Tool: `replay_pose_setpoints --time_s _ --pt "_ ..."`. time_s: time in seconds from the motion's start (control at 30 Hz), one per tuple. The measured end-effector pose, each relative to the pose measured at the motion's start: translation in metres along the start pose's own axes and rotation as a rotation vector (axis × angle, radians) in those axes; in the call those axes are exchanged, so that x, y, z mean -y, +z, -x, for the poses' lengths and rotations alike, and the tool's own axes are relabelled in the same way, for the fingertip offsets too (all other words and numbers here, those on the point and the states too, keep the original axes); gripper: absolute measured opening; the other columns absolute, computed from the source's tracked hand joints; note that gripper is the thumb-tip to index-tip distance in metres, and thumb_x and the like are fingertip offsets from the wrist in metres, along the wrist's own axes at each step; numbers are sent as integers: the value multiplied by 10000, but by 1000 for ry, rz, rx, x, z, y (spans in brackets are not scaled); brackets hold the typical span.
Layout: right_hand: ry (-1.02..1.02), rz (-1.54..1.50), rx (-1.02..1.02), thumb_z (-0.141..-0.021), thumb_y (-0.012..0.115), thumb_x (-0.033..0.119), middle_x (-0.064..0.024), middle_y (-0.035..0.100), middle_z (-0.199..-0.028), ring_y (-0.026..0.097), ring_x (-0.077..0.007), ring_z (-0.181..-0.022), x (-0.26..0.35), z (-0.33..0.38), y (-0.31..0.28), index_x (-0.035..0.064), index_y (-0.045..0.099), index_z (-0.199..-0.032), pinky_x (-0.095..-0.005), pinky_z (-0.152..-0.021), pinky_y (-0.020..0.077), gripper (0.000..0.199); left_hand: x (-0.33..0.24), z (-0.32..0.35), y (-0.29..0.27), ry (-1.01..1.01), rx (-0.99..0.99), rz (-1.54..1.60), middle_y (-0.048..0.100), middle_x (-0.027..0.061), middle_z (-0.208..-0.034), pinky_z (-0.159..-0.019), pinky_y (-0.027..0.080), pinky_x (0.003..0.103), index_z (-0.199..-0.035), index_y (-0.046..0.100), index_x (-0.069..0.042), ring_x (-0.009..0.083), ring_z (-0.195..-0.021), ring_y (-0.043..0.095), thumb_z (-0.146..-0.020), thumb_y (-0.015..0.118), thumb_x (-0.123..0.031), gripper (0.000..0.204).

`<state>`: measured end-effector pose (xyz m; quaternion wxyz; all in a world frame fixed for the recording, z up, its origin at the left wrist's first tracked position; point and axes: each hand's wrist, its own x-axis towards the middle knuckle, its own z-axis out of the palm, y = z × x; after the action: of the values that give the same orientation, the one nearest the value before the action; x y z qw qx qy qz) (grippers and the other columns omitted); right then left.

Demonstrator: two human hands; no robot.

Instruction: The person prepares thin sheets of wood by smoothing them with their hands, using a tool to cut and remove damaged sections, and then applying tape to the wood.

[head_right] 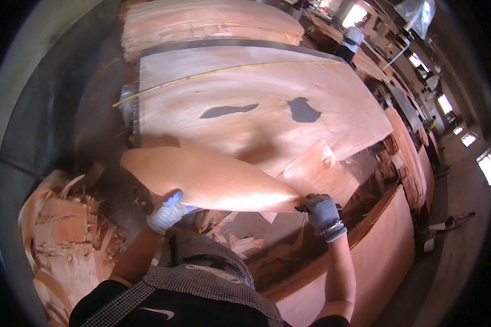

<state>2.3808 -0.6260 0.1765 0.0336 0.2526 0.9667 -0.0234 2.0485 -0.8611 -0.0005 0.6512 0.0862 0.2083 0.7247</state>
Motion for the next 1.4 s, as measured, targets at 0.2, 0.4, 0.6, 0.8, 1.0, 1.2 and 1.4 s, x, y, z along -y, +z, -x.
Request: replay_pose_setpoints --time_s 0.2,0.4,0.6,0.8,1.0,1.2,1.4 --pt "192 219 -511 -805 595 137 -145 569 -1165 594 -306 -932 -89 -81 16 132 677 -957 -377 -752 481 173 -8 -95 86 238 -407 -262 556 115 -1145 -897 468 455 -1212 477 -33 248 -1048 560 -890 538 -382 479" --pt "211 -1065 -580 -885 441 -12 -88 635 -890 570 -84 -628 -58 -139 45 66 441 -1321 -205 -515 436 443 -31 -211 19 105 -491 404 396 138 -1354 -1061 313 428 -1243 412 -27 245 -1243 389 -894 485 -388 507" --pt "674 -1574 -290 -896 440 -11 -170 571 -1131 607 -147 -671 -68 -115 192 206 5 -1461 -256 -531 514 744 -17 -263 42 262 -620 312 444 165 -1301 -1042 353 414 -1152 483 10 291 -1230 413 -884 524 -369 466" --pt "617 -1042 -423 -919 466 66 -109 532 -1259 590 -123 -842 -161 -150 213 51 368 -1356 -268 -614 527 449 -32 -283 -9 369 -829 157 494 74 -1218 -984 402 464 -1148 504 -98 280 -1170 453 -884 547 -389 395" --pt "266 -115 -283 -894 498 222 -201 624 -740 597 -386 -655 -298 -283 125 74 522 -1199 -452 -564 474 339 -40 -368 13 386 -673 -1100 214 157 -1471 -1079 238 307 -1446 118 -65 224 -1350 240 -930 436 -465 726" --pt "144 -521 -540 -891 492 105 -127 650 -744 645 -217 -645 -339 -318 101 130 473 -1281 -333 -554 493 391 73 -410 51 49 -691 -2316 272 161 -1452 -1080 204 469 -1374 329 -79 344 -1333 256 -799 619 -390 715" --pt "582 -1273 15 -924 464 109 -83 664 -795 618 -136 -536 -369 -246 193 74 497 -1235 -242 -402 439 315 94 -437 44 176 -633 -2430 303 151 -1433 -1070 206 492 -1354 364 -95 351 -1314 276 -745 655 -379 733"
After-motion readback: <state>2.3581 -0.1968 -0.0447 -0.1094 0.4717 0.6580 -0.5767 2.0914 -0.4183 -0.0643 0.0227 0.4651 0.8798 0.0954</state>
